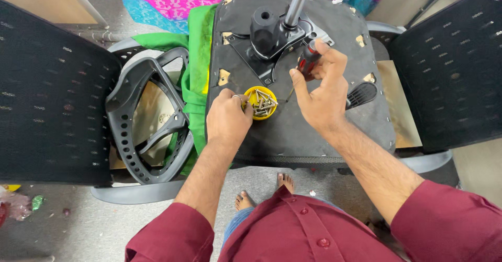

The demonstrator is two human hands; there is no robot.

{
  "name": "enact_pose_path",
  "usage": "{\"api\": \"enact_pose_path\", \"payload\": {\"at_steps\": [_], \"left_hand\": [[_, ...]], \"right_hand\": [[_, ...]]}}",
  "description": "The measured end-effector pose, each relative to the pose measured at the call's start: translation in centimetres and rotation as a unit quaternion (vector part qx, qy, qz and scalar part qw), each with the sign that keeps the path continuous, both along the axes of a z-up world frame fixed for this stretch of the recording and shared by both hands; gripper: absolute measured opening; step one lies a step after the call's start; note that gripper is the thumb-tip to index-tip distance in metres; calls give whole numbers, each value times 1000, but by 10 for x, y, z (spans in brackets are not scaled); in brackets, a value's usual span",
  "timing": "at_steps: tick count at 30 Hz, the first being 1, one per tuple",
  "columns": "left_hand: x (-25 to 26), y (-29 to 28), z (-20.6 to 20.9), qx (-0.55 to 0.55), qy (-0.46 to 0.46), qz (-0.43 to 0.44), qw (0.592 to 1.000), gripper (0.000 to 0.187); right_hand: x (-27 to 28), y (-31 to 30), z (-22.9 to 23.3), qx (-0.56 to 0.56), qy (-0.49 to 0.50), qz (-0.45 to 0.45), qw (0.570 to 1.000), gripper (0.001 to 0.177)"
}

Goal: The person uses a screwdriver to fasten screws into the underside of an office chair seat. They pick screws from a yellow container and tighten them into the chair base, working methodically around the seat.

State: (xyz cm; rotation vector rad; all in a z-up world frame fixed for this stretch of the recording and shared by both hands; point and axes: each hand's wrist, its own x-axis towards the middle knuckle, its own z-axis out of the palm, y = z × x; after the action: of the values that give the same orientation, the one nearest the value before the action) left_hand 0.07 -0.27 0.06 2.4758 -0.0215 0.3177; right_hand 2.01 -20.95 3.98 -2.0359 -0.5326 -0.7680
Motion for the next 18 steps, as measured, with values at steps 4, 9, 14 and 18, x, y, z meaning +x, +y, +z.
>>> {"api": "enact_pose_path", "payload": {"at_steps": [4,9,14,18], "left_hand": [[4,-6,3,52,36,14,998,19],[5,-13,9,83,80,35,993,21],[4,-19,8,118,78,47,989,18],[-1,-23,7,86,10,53,995,18]], "right_hand": [[4,3,-3,3,-13,5,1000,62],[16,-3,0,33,23,33,999,62],[22,-14,1,51,33,66,996,64],[24,-18,0,66,41,88,993,64]]}}
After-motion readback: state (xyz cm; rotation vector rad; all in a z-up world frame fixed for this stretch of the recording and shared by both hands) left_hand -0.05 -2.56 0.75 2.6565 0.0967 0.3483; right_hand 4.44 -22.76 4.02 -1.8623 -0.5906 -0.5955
